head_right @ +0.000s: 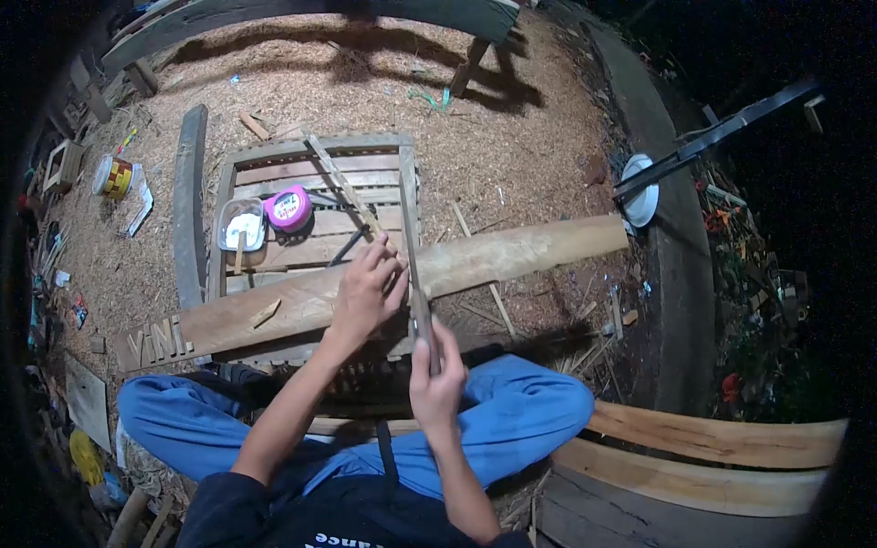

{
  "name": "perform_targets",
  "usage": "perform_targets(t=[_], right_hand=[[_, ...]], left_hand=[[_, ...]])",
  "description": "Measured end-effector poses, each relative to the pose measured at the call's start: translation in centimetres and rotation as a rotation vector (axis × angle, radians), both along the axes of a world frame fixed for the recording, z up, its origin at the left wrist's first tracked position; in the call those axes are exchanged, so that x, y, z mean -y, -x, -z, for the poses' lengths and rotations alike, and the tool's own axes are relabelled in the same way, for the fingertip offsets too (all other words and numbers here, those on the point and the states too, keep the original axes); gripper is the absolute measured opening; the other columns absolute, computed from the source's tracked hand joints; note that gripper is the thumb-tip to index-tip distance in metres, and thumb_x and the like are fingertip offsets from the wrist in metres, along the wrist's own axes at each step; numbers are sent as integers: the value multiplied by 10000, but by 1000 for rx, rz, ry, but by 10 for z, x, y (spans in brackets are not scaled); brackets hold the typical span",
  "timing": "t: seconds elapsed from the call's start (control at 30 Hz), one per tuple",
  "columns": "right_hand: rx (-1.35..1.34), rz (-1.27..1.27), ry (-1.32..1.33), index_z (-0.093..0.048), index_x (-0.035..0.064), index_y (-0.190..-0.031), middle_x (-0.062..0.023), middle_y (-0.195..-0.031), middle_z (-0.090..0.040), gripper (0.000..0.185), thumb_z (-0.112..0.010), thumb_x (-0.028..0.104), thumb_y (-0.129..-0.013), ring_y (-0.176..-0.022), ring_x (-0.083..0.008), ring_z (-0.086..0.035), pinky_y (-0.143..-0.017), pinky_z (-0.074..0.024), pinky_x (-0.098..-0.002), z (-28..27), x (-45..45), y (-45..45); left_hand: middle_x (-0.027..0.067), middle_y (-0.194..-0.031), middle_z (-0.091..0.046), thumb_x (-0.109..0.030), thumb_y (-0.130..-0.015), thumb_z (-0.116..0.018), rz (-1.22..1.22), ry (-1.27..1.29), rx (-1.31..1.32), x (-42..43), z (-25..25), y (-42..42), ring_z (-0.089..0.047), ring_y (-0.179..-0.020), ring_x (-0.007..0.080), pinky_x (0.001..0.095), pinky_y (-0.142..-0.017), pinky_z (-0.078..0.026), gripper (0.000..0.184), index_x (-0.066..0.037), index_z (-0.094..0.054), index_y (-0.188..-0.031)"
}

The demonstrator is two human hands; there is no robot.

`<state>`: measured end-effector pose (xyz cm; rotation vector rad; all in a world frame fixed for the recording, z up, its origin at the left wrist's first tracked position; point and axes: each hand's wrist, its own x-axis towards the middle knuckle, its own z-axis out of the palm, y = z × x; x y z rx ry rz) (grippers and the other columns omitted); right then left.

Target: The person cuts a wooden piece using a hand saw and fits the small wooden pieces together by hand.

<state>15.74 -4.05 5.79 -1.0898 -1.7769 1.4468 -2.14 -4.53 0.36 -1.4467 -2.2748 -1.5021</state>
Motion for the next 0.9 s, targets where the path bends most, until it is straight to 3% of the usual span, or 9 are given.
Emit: perform_targets(t=[0.07, 0.13, 0.37, 0.43, 0.53, 0.6, 0.67, 0.77, 0.9], right_hand=[[35, 16, 99, -576, -79, -1364, -218, -1272, -688, 400, -600, 162, -1047, -1145, -223, -667, -971, -521, -345, -1, 8, -4], [-29, 15, -79, -574, -75, -1366, -204, -1230, -697, 406, -603, 178, -1050, -1075, -204, -666, -944, -519, -332, -11, 28, -17], [-46, 25, 66, -590, -113, -1330, -189, -1244, -693, 417, -621, 188, -1042, -1135, -213, -657, -981, -517, -348, 10, 20, -31], [-75, 7, -81, -595, -91, -1336, -166, -1225, -697, 423, -620, 217, -1048, -1107, -213, -659, -975, -514, -344, 10, 12, -27], [-27, 26, 150, -593, -75, -1353, -160, -1226, -697, 412, -620, 197, -1046, -1098, -184, -653, -965, -513, -333, -4, -2, -1], [-7, -4, -131, -595, -72, -1352, -147, -1189, -710, 404, -625, 183, -1041, -1047, -169, -656, -930, -522, -315, -3, 12, -22], [-61, 36, 113, -596, -71, -1352, -144, -1187, -712, 399, -627, 174, -1039, -1044, -161, -655, -919, -529, -311, 8, 15, -35], [14, 23, 93, -602, -94, -1332, -167, -1187, -715, 388, -616, 163, -1042, -1072, -171, -658, -931, -534, -332, -6, -2, 2], [-44, 43, 20, -613, -69, -1311, -135, -1133, -725, 364, -625, 173, -1039, -979, -153, -662, -866, -542, -320, 9, 23, -40]], left_hand=[[169, -1118, -652, -77, -863, -758, 8, 14, 4, 4, 1, -4, -606, -1262, 400, 469, -996, -528, 136, -6, -713, -970], [168, -1113, -653, -78, -866, -758, -14, 5, -1, 0, -3, 0, -608, -1254, 402, 476, -992, -527, 128, -6, -711, -961], [179, -1158, -667, -94, -875, -758, -1, 14, -20, 3, -1, 1, -605, -1264, 404, 480, -988, -530, 129, 0, -708, -947], [185, -1154, -669, -90, -872, -759, -5, 2, -18, -1, -2, 0, -605, -1266, 405, 481, -981, -531, 126, -3, -710, -948], [187, -1121, -663, -77, -865, -765, 3, 10, -15, -1, -3, 0, -607, -1251, 415, 479, -976, -527, 125, 5, -696, -928], [189, -1114, -662, -76, -867, -762, 7, 0, -17, 3, -3, 0, -609, -1244, 420, 483, -977, -525, 121, 7, -690, -919], [191, -1107, -661, -75, -869, -759, 1, -23, -19, -3, -3, 2, -610, -1237, 425, 486, -978, -524, 119, 8, -685, -910], [189, -1151, -667, -87, -871, -762, -10, 10, -40, -1, 0, -1, -607, -1251, 416, 483, -986, -526, 126, 3, -688, -919], [192, -1132, -667, -86, -885, -751, 0, 10, -46, -2, -1, 1, -604, -1260, 415, 486, -992, -526, 119, 7, -690, -928]])
